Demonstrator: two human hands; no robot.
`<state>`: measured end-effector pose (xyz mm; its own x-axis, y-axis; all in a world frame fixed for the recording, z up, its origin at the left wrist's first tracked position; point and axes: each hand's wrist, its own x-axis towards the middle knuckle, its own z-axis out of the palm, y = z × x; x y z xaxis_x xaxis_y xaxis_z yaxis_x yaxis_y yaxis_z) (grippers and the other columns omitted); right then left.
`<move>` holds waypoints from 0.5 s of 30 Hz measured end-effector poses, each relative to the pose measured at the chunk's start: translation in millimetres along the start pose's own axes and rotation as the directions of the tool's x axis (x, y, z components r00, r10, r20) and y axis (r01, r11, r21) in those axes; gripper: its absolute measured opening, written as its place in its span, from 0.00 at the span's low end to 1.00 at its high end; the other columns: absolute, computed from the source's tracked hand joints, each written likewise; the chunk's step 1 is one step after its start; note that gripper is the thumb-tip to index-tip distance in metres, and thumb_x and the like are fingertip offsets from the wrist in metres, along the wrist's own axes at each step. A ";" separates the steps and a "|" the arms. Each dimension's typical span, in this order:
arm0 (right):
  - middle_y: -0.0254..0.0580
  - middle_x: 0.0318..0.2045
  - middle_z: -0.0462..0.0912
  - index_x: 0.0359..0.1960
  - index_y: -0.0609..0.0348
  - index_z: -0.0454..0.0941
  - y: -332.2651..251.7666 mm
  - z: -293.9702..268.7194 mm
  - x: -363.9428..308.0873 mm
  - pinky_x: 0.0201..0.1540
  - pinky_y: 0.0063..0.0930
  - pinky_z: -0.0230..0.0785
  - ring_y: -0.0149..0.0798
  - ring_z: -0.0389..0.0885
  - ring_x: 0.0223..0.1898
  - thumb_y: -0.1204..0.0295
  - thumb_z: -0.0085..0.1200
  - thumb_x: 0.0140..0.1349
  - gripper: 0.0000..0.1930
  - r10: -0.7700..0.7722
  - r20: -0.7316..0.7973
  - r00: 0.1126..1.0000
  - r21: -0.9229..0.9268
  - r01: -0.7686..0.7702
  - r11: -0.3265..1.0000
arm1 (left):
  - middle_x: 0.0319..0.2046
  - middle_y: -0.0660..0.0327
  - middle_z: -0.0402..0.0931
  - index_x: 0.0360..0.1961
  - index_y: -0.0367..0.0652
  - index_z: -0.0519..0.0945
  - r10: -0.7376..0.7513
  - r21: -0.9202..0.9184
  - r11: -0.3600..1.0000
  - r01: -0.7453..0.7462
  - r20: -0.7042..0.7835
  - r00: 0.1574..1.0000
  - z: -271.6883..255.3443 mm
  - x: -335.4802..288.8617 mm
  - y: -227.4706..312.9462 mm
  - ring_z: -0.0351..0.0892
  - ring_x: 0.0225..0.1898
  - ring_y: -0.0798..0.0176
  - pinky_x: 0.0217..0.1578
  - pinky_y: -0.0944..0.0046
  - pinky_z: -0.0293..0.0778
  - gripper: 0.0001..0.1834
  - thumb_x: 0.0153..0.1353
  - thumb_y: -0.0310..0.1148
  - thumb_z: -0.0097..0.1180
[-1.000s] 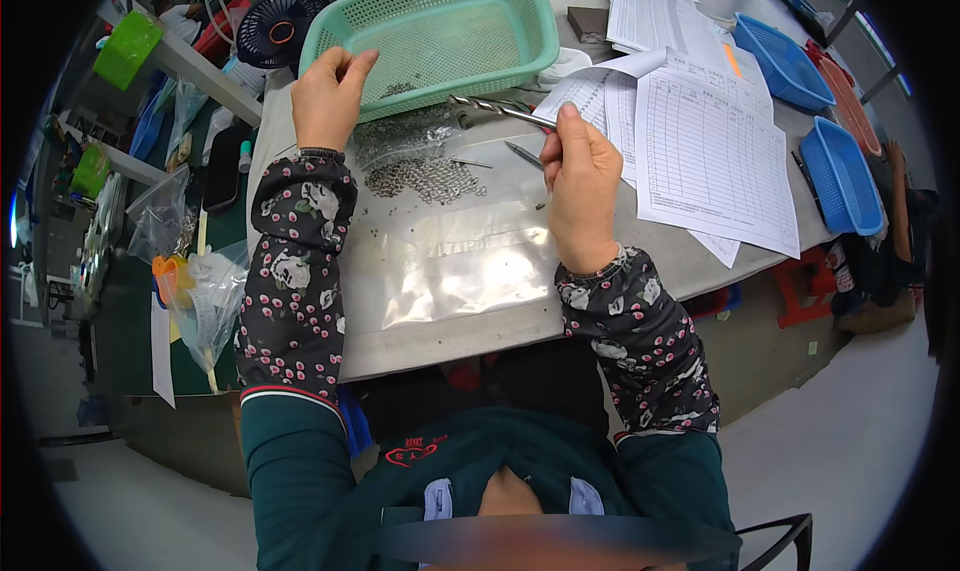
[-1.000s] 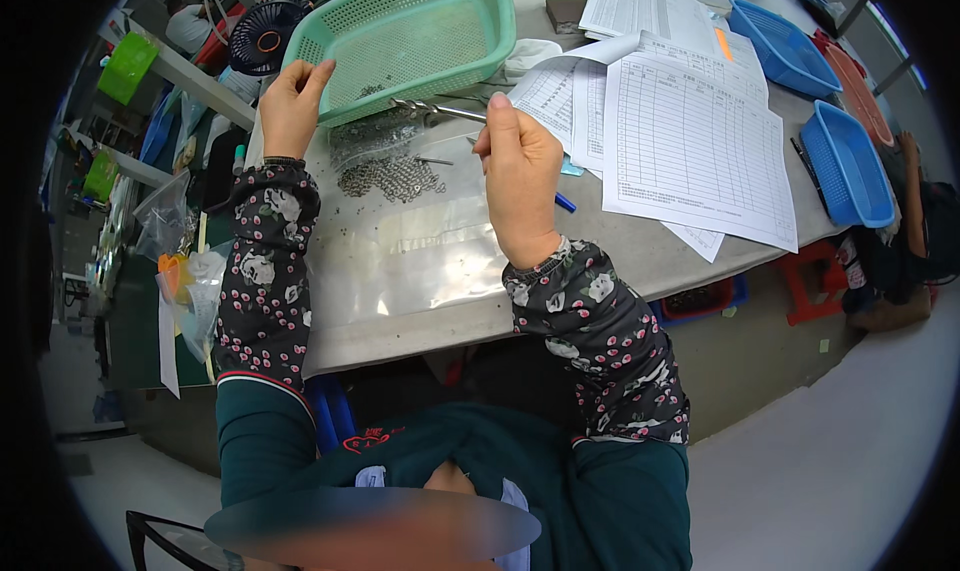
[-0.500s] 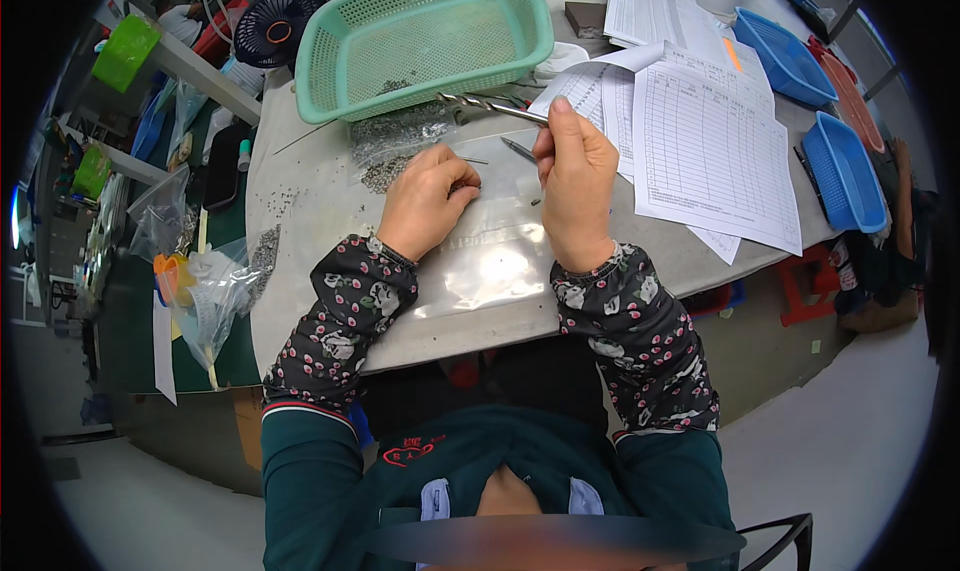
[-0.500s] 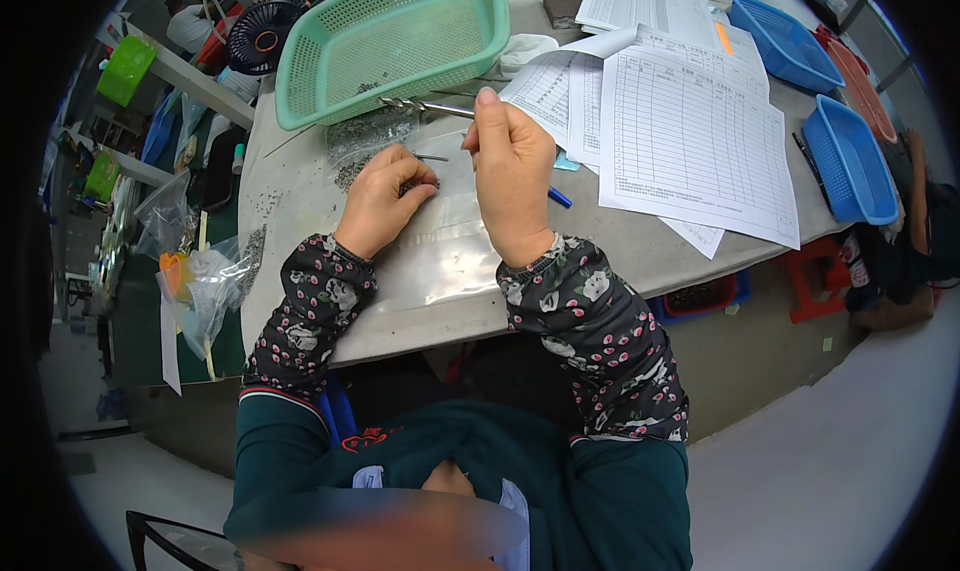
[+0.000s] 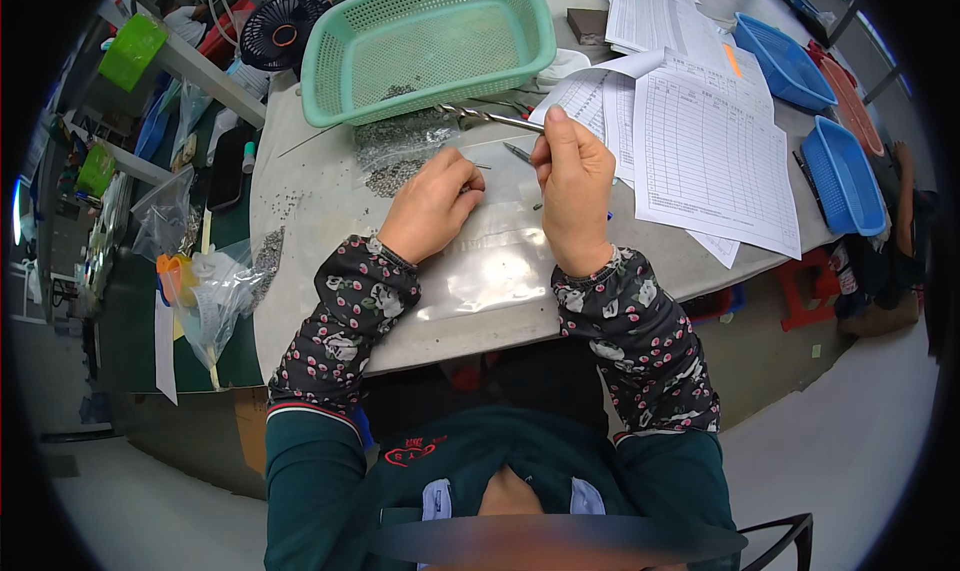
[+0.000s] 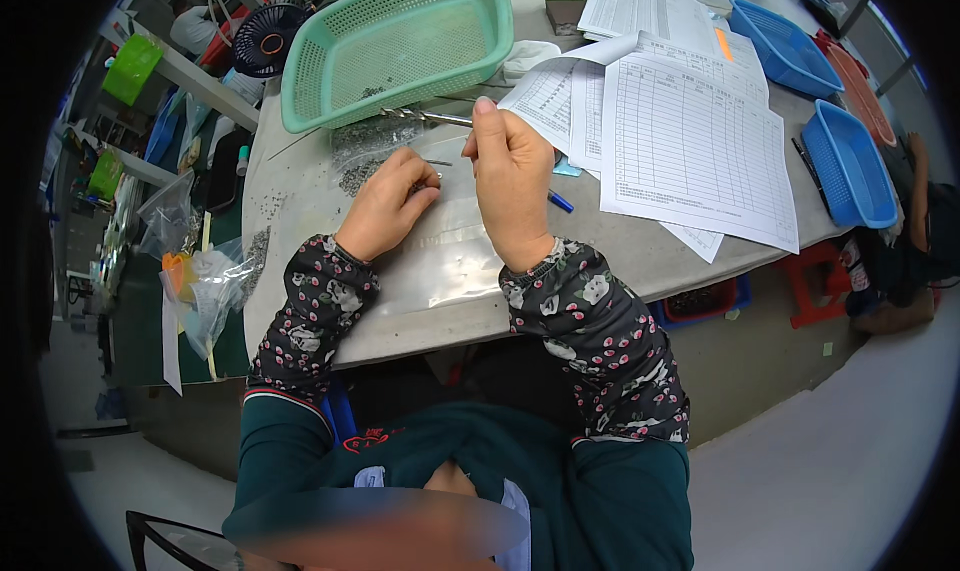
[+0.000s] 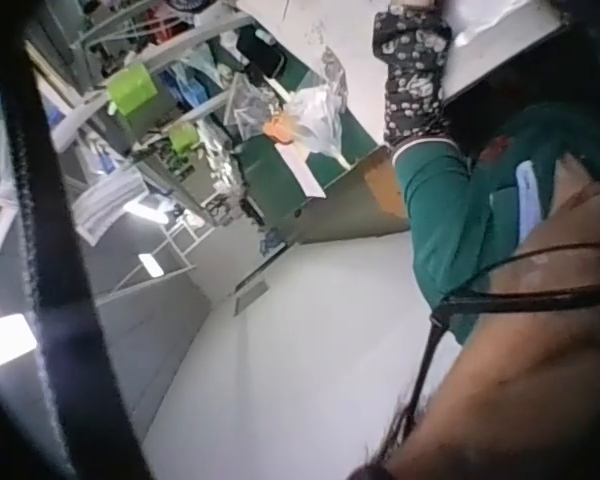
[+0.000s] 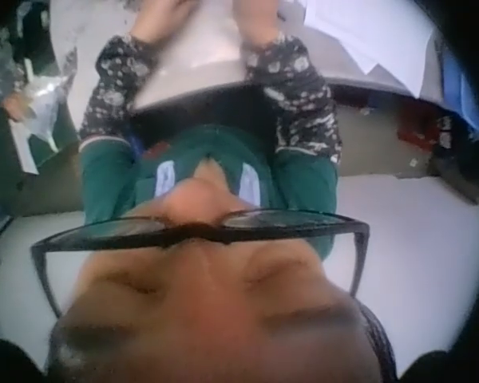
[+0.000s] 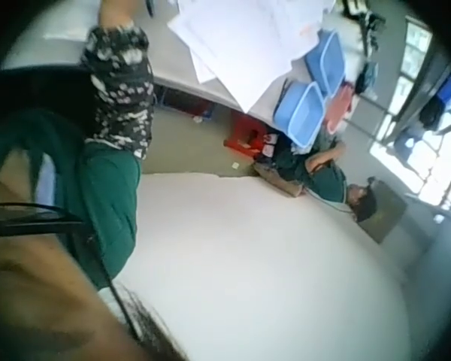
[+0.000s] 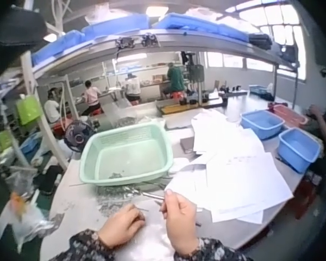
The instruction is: The person sorts and arranges small metal clips on a work surface using tweezers.
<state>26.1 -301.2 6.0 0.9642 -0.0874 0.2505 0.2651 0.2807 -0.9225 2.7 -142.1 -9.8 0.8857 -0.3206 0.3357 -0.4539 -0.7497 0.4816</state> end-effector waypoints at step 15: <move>0.40 0.13 0.68 0.20 0.66 0.71 2.2 45.2 -7.8 0.18 0.23 0.55 0.28 0.63 0.14 0.73 0.53 0.56 0.10 -0.201 0.262 0.944 -0.350 0.287 0.892 | 0.32 0.59 0.75 0.38 0.39 0.72 -0.475 -0.944 0.106 0.312 0.227 0.850 -65.9 -40.5 -52.9 0.73 0.26 0.75 0.17 0.79 0.72 0.07 0.57 0.23 0.52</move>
<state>19.6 -256.7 15.3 0.8594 0.1116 0.4990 0.5097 -0.1095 -0.8534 -15.5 -51.3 4.4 0.9907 -0.0476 -0.1272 0.1358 0.3669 0.9203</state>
